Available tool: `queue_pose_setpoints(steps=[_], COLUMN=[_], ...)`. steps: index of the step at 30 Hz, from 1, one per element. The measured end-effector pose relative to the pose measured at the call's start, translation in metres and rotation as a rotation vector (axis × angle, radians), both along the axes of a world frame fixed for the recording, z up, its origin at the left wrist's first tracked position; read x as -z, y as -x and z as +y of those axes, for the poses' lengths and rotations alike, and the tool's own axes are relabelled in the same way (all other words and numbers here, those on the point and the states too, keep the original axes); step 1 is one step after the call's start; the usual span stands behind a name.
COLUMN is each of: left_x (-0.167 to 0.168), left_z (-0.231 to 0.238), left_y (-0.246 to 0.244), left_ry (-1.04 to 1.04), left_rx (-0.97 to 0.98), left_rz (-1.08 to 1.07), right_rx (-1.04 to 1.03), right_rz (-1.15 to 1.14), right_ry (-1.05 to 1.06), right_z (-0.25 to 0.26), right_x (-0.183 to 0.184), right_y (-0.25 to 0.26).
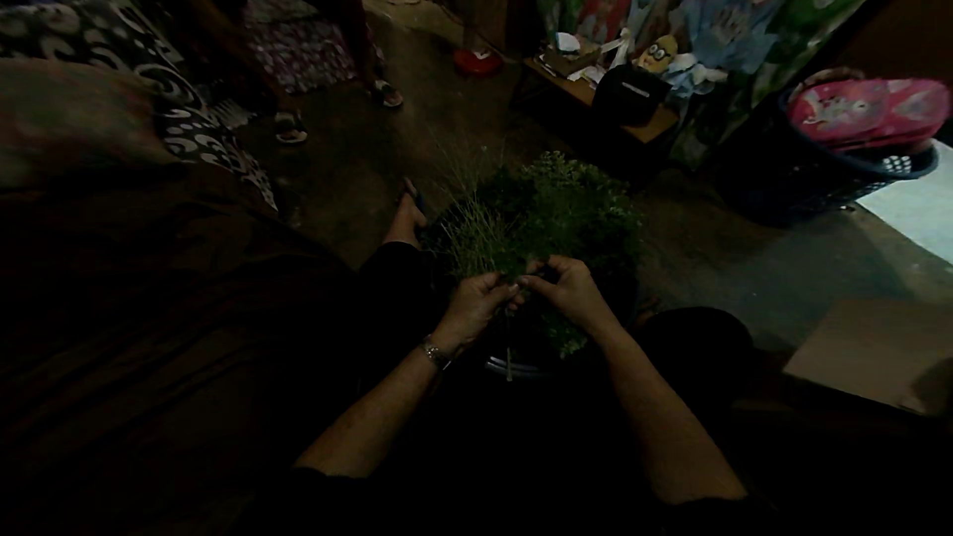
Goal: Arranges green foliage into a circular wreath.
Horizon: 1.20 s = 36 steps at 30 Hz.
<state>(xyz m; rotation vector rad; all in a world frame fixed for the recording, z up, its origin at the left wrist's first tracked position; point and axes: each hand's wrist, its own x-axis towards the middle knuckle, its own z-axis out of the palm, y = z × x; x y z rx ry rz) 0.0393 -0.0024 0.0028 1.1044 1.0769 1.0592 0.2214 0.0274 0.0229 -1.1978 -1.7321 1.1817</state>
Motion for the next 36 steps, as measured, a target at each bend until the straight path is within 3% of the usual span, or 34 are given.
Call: queue_pose_setpoints(steps=[9, 15, 25, 29, 32, 36], left_x=[0.0, -0.001, -0.006, 0.003, 0.002, -0.005], left_z=[-0.001, -0.002, -0.002, 0.006, 0.006, 0.005], left_y=[-0.006, -0.003, 0.001, 0.019, 0.024, 0.021], left_ry=[-0.003, -0.024, 0.017, 0.03, 0.042, 0.041], left_rx=[-0.074, -0.03, -0.055, -0.039, 0.047, 0.12], left_rz=[0.041, 0.041, 0.09, 0.202, 0.316, 0.503], right_rx=[-0.024, -0.058, 0.103, 0.14, 0.159, -0.009], right_rz=[-0.107, -0.054, -0.171, -0.15, -0.394, -0.458], right_ry=[0.022, 0.027, -0.03, -0.29, -0.648, -0.718], right_z=[-0.002, -0.004, -0.007, 0.0, 0.012, 0.013], right_x=[-0.003, -0.003, -0.019, -0.013, -0.002, 0.003], right_y=[0.003, 0.003, -0.007, -0.028, -0.039, -0.027])
